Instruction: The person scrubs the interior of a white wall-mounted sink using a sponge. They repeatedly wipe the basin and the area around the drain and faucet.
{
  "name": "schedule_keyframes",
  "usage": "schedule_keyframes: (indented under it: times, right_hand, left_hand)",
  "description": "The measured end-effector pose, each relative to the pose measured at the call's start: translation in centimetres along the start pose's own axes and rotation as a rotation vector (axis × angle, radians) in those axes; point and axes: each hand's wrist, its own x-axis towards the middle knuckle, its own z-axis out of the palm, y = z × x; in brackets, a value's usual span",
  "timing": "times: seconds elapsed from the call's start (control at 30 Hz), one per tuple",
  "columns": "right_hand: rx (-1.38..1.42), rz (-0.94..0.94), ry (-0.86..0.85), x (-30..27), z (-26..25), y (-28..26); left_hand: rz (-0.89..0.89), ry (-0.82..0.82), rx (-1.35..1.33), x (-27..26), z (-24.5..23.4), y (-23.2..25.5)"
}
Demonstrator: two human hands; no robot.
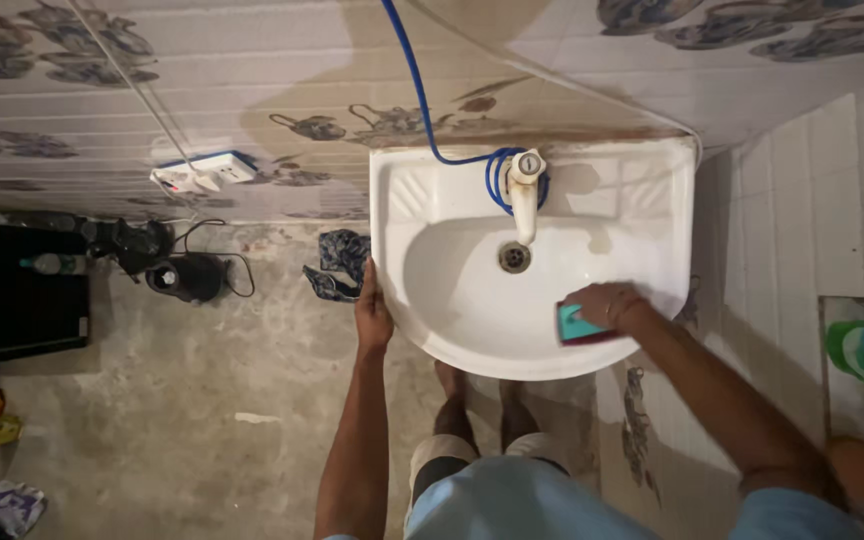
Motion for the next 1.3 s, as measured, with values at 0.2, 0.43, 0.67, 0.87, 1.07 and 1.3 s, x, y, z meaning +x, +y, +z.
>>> schedule_keyframes:
  times: [0.2,0.43,0.67,0.87,1.07,1.3]
  right_hand:
    - [-0.503,0.099,0.147,-2.2,-4.1,0.1]
    - [0.203,-0.261,0.139,3.4,3.2,-2.7]
    - [0.742,-0.433,0.674,9.2,4.9,-18.5]
    - [0.974,-0.17,0.777,10.6,1.9,-24.0]
    - [0.8,-0.385,0.56,8.9,5.2,-18.9]
    - [0.34,-0.203,0.151,4.5,6.1,-4.2]
  left_hand:
    - [0.053,0.0,-0.032,-0.2,-0.2,-0.4]
    - [0.109,-0.006,-0.083,-0.3,-0.2,-1.4]
    - [0.108,0.022,-0.041,-0.3,-0.2,-1.2]
    - [-0.013,-0.002,0.009,-0.2,-0.7,-0.3]
    - [0.048,-0.021,-0.039,-0.2,-0.6,-0.7]
    - [0.175,-0.051,-0.087,-0.1,-0.7,-1.3]
